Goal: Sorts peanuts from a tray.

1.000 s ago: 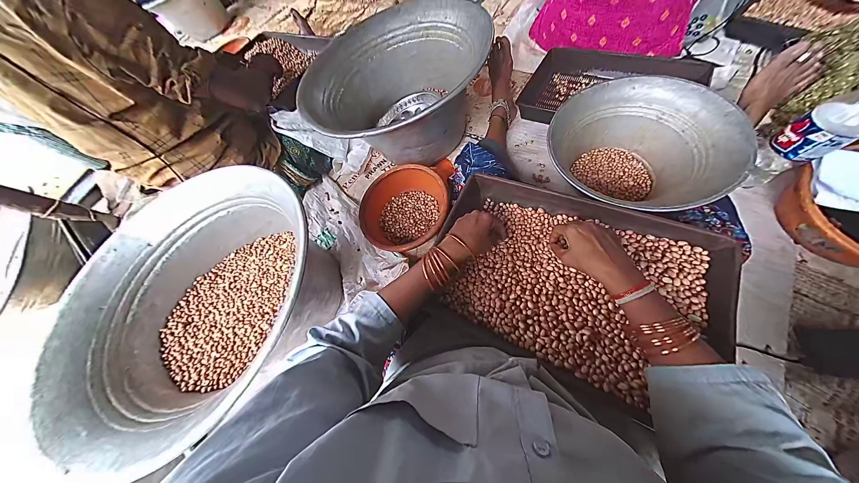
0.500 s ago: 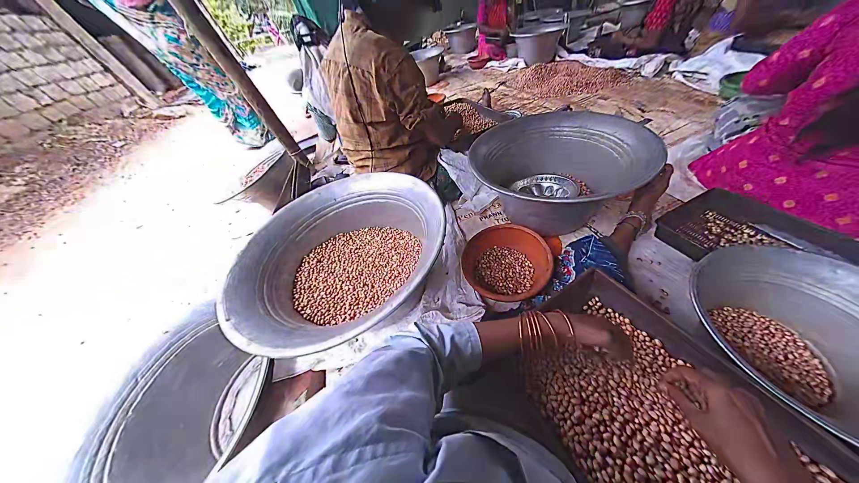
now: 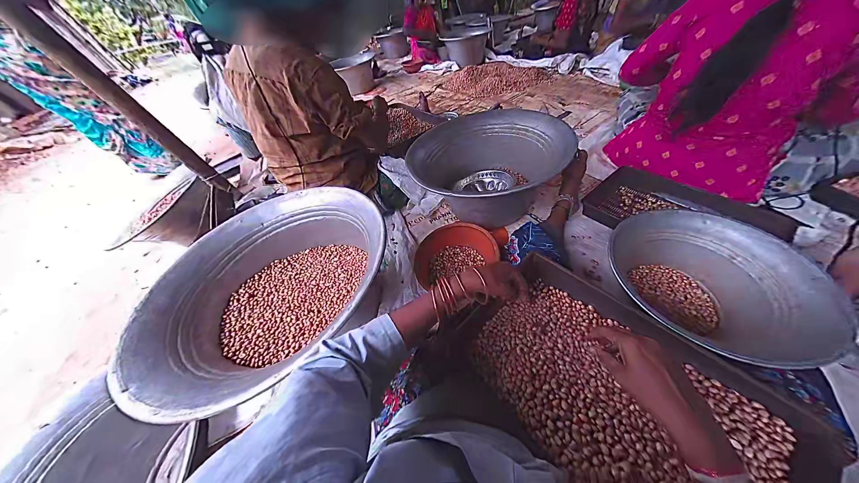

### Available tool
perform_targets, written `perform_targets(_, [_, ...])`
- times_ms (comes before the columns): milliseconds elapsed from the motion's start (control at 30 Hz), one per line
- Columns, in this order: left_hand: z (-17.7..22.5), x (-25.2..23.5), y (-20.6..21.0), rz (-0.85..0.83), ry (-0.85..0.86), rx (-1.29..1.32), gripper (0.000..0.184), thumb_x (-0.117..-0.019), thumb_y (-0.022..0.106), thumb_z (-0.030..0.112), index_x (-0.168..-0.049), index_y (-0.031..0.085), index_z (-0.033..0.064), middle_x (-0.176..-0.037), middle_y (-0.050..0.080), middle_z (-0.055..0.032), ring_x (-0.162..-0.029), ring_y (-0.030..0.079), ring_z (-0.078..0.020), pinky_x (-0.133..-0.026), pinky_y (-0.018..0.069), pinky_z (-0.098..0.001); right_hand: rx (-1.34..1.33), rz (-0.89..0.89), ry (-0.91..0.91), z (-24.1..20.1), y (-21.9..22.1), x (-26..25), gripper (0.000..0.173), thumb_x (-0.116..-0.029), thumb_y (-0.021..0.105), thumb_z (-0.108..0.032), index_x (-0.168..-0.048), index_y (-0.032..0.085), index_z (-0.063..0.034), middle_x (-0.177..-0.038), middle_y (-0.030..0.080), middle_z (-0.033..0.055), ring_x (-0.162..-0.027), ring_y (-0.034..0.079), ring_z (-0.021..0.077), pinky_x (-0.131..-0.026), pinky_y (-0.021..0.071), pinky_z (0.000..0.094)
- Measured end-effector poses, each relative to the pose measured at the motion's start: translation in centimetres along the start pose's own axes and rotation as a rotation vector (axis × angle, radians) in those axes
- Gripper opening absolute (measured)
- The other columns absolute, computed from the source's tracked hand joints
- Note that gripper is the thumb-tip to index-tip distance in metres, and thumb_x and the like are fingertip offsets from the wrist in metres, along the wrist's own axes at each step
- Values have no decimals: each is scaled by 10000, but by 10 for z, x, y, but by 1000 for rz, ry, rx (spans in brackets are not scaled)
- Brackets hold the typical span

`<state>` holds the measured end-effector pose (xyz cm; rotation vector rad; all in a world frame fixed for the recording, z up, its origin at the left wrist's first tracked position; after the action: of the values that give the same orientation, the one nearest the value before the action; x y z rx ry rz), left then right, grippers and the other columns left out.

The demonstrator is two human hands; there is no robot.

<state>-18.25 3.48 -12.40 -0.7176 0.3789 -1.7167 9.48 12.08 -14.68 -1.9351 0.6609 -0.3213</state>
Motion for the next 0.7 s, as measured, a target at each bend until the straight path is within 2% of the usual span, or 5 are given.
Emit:
perform_targets(67, [-26, 10, -32, 184, 14, -279, 151, -953, 662, 88, -961, 746, -38, -874, 720, -175, -775, 675, -254, -707, 543, -441, 26, -107, 99, 4, -8, 0, 211, -979, 668, -120, -1172, 746, -86, -1090, 745, 181, -1008, 716, 387, -882, 535, 603])
perform_targets(167, [-18, 19, -52, 240, -404, -534, 232, -931, 699, 74, -1155, 738, 25, -1175, 696, -249, -1146, 637, -459, -989, 454, -675, 32, -195, 197, 7, -20, -1, 269, -1013, 617, -162, -1252, 712, -81, -1166, 723, 189, -1101, 687, 369, -965, 509, 570])
perform_targets(267, [-21, 0, -40, 334, -186, -563, 272, -917, 742, 108, -1182, 733, 49, -1170, 704, -238, -1097, 662, -464, -944, 492, -679, 89, -198, 284, 13, -30, -1, 289, -1024, 585, -149, -1272, 698, -56, -1215, 701, 215, -1180, 651, 395, -1005, 488, 577])
perform_targets(533, [69, -78, 92, -126, 251, -615, 454, -978, 704, 239, -1378, 628, 36, -1422, 596, -186, -1356, 540, -354, -1144, 401, -545, 264, 41, 476, 43, -27, 13, 121, -942, 661, -47, -1017, 750, -18, -947, 715, 246, -939, 691, 458, -778, 521, 633])
perform_targets(700, [54, -99, 123, -166, 369, -644, 539, -967, 716, 265, -1458, 562, 104, -1563, 482, -144, -1466, 429, -329, -1200, 306, -569, 345, -132, 477, 28, -1, 3, 197, -953, 627, -24, -1131, 695, 28, -1143, 656, 251, -977, 675, 430, -789, 531, 566])
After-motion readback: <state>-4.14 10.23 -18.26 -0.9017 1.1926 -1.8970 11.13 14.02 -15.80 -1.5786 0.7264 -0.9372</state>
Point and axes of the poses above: each hand's wrist, its own x-axis away from the middle knuckle, its own y-axis out of the palm, z = x × y, the point moved 2 cm from there along -x, towards the middle knuckle
